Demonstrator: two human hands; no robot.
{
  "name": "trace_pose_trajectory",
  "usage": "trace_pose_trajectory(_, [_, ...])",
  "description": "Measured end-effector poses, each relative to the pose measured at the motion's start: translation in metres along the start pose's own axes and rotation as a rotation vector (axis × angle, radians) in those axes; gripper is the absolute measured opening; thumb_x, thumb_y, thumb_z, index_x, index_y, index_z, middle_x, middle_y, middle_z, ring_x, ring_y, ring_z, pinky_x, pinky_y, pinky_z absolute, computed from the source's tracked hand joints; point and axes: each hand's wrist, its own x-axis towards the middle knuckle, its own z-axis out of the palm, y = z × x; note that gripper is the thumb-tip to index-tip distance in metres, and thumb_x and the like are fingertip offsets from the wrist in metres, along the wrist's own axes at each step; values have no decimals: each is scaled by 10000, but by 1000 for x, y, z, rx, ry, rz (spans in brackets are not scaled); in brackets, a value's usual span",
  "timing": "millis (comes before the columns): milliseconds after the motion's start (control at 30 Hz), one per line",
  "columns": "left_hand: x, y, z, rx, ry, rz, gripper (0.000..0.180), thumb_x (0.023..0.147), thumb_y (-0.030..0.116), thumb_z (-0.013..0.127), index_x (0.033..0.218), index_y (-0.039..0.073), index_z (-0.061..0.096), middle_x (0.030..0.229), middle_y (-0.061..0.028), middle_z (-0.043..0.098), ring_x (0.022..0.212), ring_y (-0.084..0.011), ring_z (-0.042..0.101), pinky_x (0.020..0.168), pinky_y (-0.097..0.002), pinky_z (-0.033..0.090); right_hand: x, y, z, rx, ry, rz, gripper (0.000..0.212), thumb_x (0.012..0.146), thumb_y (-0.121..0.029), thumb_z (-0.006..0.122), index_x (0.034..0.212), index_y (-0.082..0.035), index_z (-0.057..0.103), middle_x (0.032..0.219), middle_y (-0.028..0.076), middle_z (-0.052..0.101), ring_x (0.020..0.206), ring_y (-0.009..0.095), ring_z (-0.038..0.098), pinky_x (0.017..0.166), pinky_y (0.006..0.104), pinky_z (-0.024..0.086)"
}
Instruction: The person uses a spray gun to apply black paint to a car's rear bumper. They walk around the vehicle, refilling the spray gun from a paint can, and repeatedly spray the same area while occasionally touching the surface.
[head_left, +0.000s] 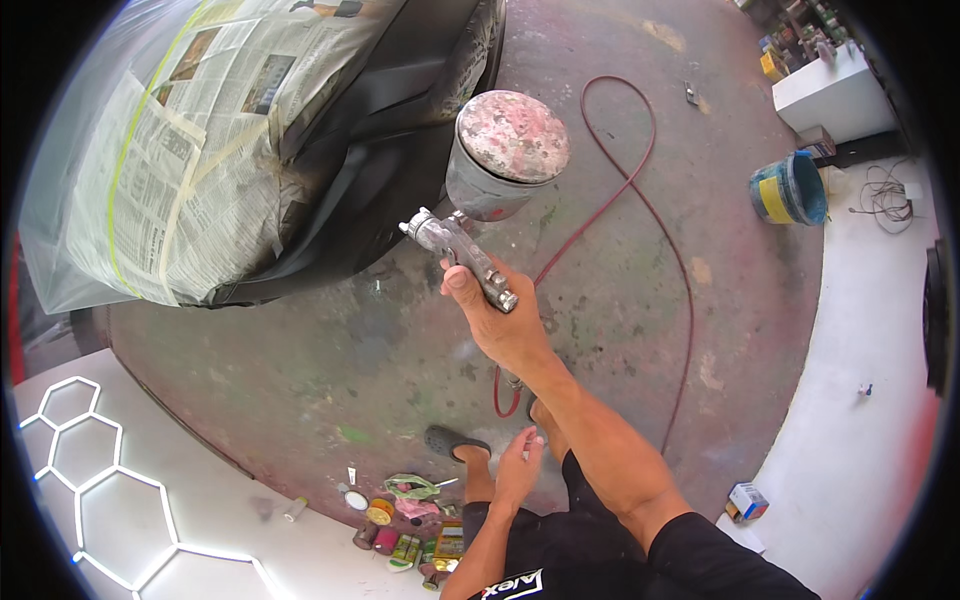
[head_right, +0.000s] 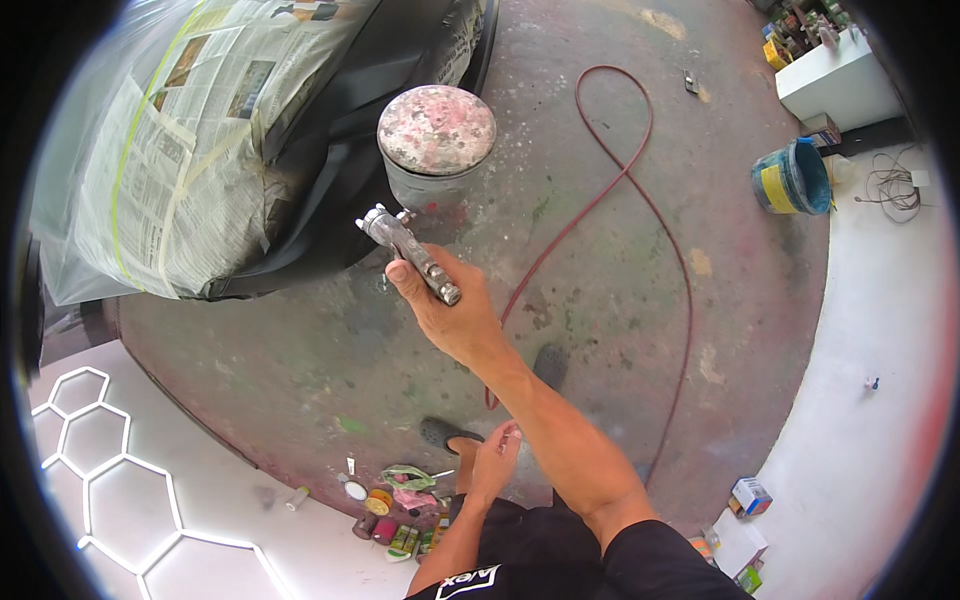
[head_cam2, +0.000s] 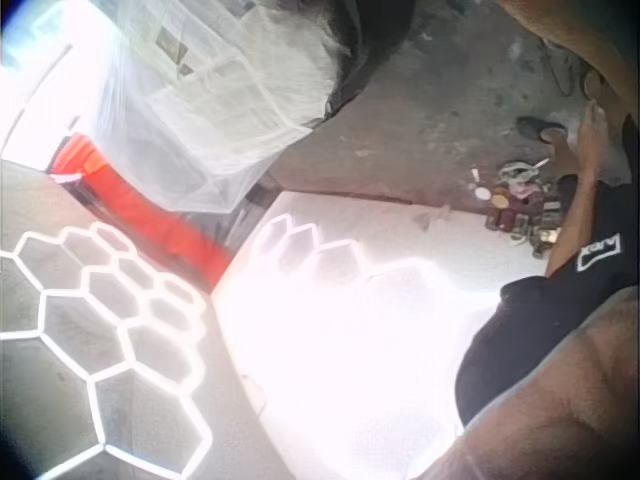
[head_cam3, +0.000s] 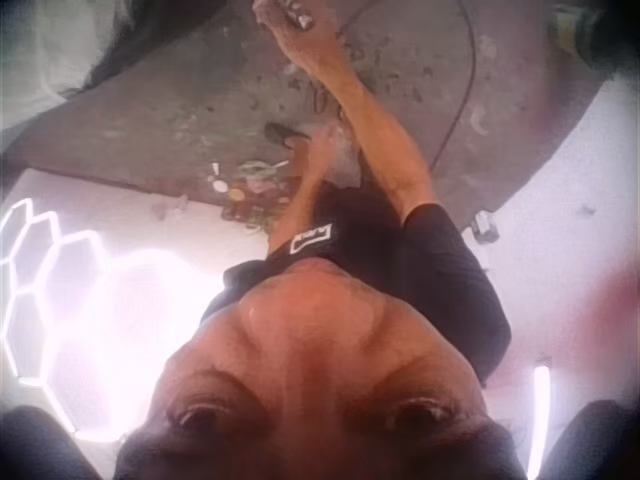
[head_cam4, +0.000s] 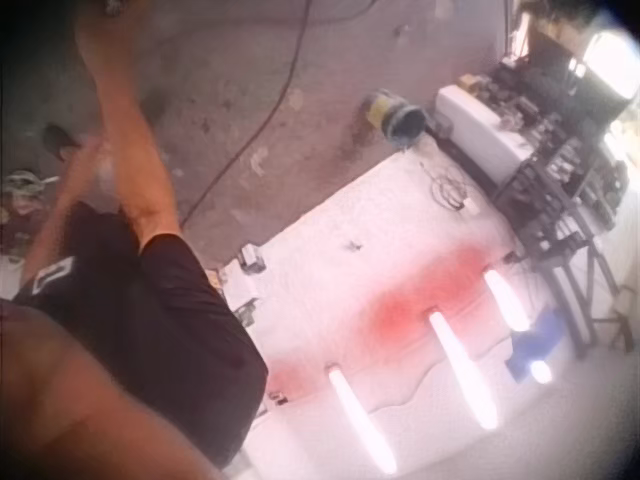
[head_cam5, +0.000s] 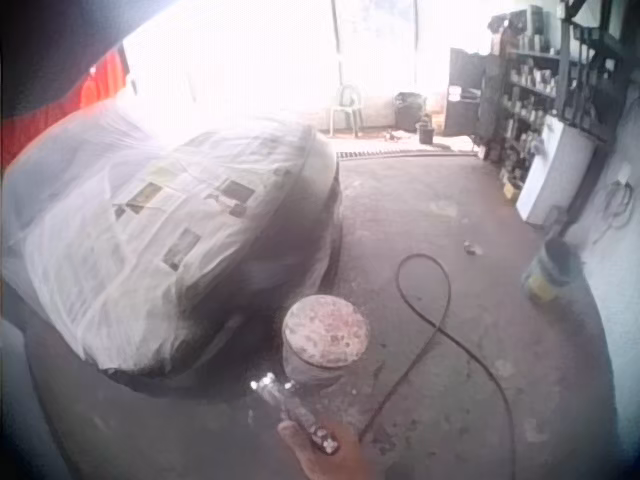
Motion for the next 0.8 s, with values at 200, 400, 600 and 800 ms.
trace_pose_trajectory(200, [-3,23,19,116,25,6,430,1074,288,627,1397,8,671,1249,-199,759,1062,-298,750,934,-402,570,51,-16,-52,-60,160,-52,527,1032,-538,737,1018,-11,721,740,-62,548,695,54,476,618,281,404])
trace_pose_trajectory(400, [20,52,12,-19,133,62,398,1094,271,628,1388,8,681,1211,-179,777,1083,-252,744,944,-371,570,62,-25,-103,-1,377,-113,496,1053,-527,709,1147,-41,753,866,-27,692,576,28,442,505,249,333])
trace_pose_trajectory(600, [38,144,30,-162,166,239,364,1118,240,631,1375,-13,677,1253,-141,769,1128,-194,720,993,-343,552,33,-24,-123,-17,297,-58,470,1065,-461,717,1205,-13,730,875,-28,656,716,39,501,635,246,422])
trace_pose_trajectory(800, [25,144,43,54,116,284,359,1112,251,633,1347,-14,688,1260,-176,762,1136,-255,743,936,-351,579,74,55,-90,57,270,-222,378,1064,-371,747,1165,-7,727,802,-52,588,734,42,500,658,241,441])
